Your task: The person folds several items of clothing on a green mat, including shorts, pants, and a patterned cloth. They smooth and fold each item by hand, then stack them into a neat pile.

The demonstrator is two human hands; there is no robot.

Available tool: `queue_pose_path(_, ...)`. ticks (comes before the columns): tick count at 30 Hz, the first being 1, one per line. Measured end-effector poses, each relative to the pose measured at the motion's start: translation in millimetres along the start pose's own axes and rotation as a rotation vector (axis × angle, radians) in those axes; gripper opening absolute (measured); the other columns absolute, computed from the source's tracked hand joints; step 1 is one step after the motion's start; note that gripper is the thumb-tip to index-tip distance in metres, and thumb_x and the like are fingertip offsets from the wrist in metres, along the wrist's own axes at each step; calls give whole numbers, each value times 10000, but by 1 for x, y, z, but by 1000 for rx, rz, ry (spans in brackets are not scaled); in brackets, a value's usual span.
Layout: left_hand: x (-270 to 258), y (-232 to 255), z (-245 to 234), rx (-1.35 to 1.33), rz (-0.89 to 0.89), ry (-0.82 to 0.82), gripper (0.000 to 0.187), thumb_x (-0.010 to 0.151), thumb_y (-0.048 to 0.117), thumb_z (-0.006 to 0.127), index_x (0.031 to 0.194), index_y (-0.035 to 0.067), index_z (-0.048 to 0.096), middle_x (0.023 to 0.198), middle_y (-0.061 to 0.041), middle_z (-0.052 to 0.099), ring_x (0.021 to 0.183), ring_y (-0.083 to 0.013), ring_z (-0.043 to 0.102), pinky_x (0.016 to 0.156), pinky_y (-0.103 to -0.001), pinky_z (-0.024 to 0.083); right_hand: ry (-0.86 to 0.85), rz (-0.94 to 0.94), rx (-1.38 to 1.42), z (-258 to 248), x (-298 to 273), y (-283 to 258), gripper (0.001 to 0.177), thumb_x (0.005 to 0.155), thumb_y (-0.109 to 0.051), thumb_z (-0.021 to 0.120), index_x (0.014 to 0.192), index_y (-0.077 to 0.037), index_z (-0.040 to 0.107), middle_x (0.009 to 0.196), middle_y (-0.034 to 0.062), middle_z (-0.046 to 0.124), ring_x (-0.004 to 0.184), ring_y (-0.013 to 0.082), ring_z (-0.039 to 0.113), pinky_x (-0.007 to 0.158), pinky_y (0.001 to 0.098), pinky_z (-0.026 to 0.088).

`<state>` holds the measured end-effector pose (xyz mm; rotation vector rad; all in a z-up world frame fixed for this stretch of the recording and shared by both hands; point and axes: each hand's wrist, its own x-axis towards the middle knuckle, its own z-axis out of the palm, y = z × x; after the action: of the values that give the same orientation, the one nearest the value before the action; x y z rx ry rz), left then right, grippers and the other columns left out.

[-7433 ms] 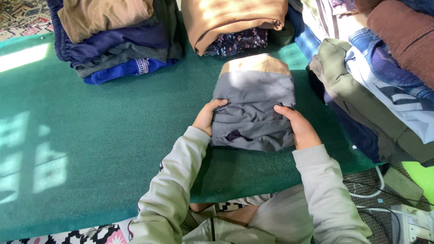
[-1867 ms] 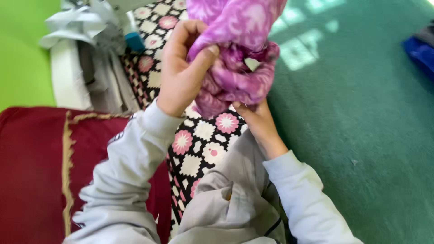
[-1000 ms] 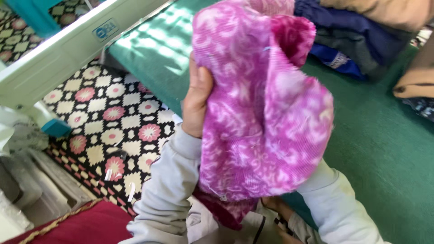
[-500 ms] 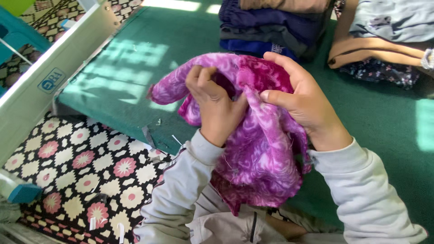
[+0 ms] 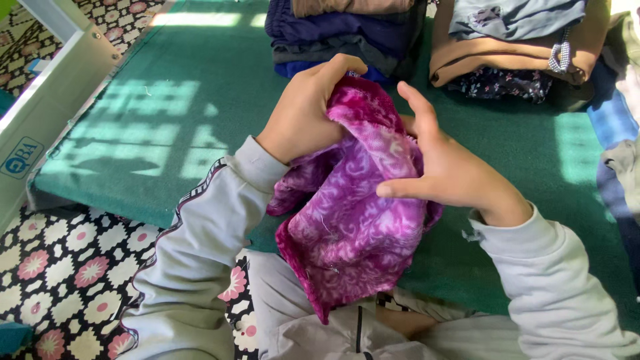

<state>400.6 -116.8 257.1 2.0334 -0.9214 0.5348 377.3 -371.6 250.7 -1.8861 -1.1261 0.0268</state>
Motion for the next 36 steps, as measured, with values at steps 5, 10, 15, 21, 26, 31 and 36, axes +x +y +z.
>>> queue_pose_path(5,12,-9,-16,46,5,-155,463,819,114,822,1223,18,617,1084,-173,635,958,-307,688,841,-364,572,204,334,-759,-36,-19,25,569,805,-134,778,1337,-115,575,956,186,726,841,367,717,758,433,560)
queue_pose_path(10,18,-34,-9,150,-150,-331,488,845,290,813,1243,57,651,1015,-175,714,907,-304,709,820,-383,552,328,243,-999,-80,-35,50,299,838,-111,774,1135,-95,745,891,167,715,847,379,692,746,459,526)
queue_pose_path(15,-28,-56,22,-269,-467,-737,553,763,477,797,1139,74,750,1006,-81,797,912,-196,729,850,-344,548,335,357,-1123,-105,-70,84,285,819,-120,838,1096,-139,772,862,145,720,813,339,705,772,431,550)
queue_pose_path(21,-67,-96,20,-157,-733,-1125,615,673,546,822,1110,114,806,963,-72,820,883,-204,726,832,-335,515,234,550,87,-114,-124,136,469,773,-151,844,1211,-70,699,1104,90,753,974,128,705,864,304,567)
queue_pose_path(26,-92,-110,-25,686,-541,-868,498,704,318,788,1192,248,722,978,-137,756,958,-379,712,805,-505,558,-342,976,100,-82,-170,162,983,691,-317,864,1547,-215,391,1450,125,602,1301,217,570,1111,374,410)
queue_pose_path(31,-107,-117,-52,721,-712,-450,292,818,264,701,1100,216,761,886,-173,751,859,-414,721,767,-526,562,-553,593,-420,-57,-198,171,1132,673,-389,969,1617,-106,412,1674,247,297,1481,419,227,1120,458,195)
queue_pose_path(36,-104,-168,-74,612,-439,-83,258,794,288,807,971,102,790,885,-228,685,804,-446,664,693,-530,525,-240,596,-789,-62,-185,170,486,750,-155,719,1234,-182,683,1176,63,721,1144,299,662,997,430,506)
